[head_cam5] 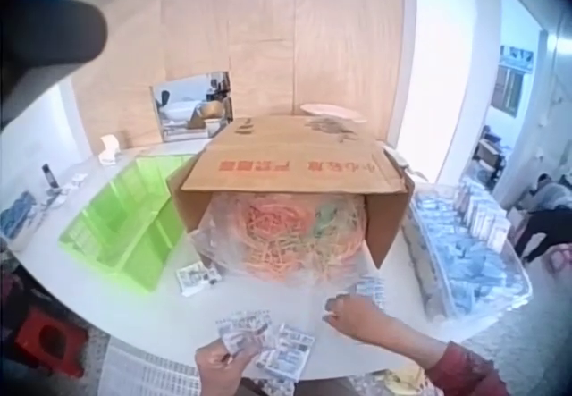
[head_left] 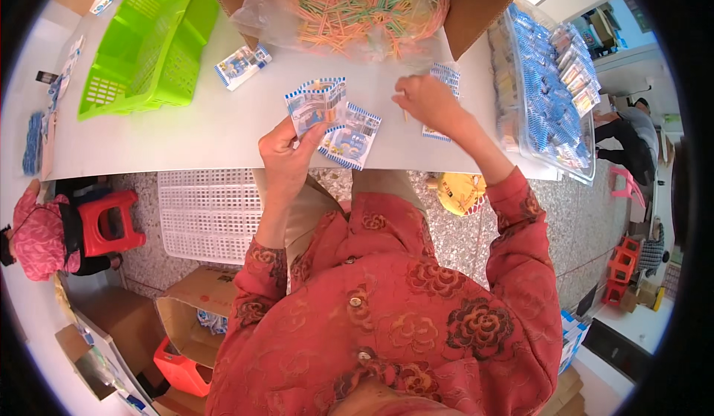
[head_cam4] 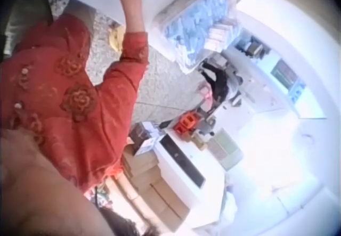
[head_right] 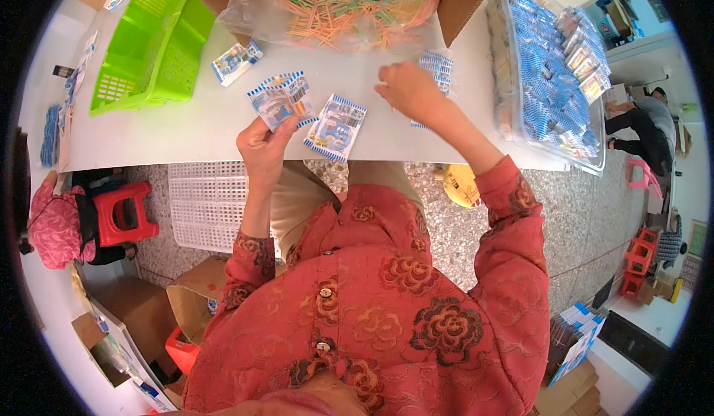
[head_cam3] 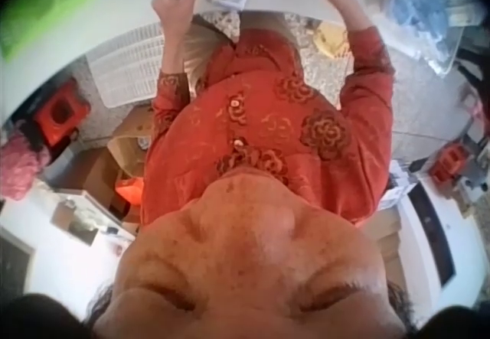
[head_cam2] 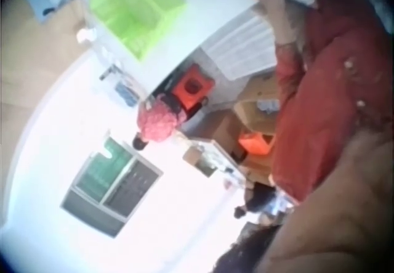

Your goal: Packaging small wooden sticks into blue plastic bags and sealing them with rubber bands.

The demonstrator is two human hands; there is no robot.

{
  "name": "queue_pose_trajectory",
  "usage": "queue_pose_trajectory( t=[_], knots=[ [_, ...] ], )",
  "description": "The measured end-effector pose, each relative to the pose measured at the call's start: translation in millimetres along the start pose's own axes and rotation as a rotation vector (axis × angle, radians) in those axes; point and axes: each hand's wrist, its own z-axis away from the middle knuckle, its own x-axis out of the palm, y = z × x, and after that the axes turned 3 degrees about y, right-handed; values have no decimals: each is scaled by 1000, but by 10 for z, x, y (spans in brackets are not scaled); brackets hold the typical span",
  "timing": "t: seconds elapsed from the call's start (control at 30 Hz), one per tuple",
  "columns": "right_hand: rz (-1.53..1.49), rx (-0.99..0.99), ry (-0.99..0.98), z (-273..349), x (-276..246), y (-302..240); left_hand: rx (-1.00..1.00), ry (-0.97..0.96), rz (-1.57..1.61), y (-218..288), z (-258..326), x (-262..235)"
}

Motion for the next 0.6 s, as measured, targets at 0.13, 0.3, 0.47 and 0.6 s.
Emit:
queue_pose_trajectory(
  t=[0.13, 0.3, 0.47, 0.6],
  knots=[
    [321, 179, 38, 81, 364, 6, 42, -13, -83, -4, 22, 23],
    [263, 126, 68, -14, 461, -79, 63, 19, -78, -111, 23, -55],
    [382, -52, 22, -147, 508, -56, -28, 124, 5, -452, 3, -187],
    [415, 13, -15, -473, 385, 139, -48, 171, 73, -684, -71, -217]
  ],
)
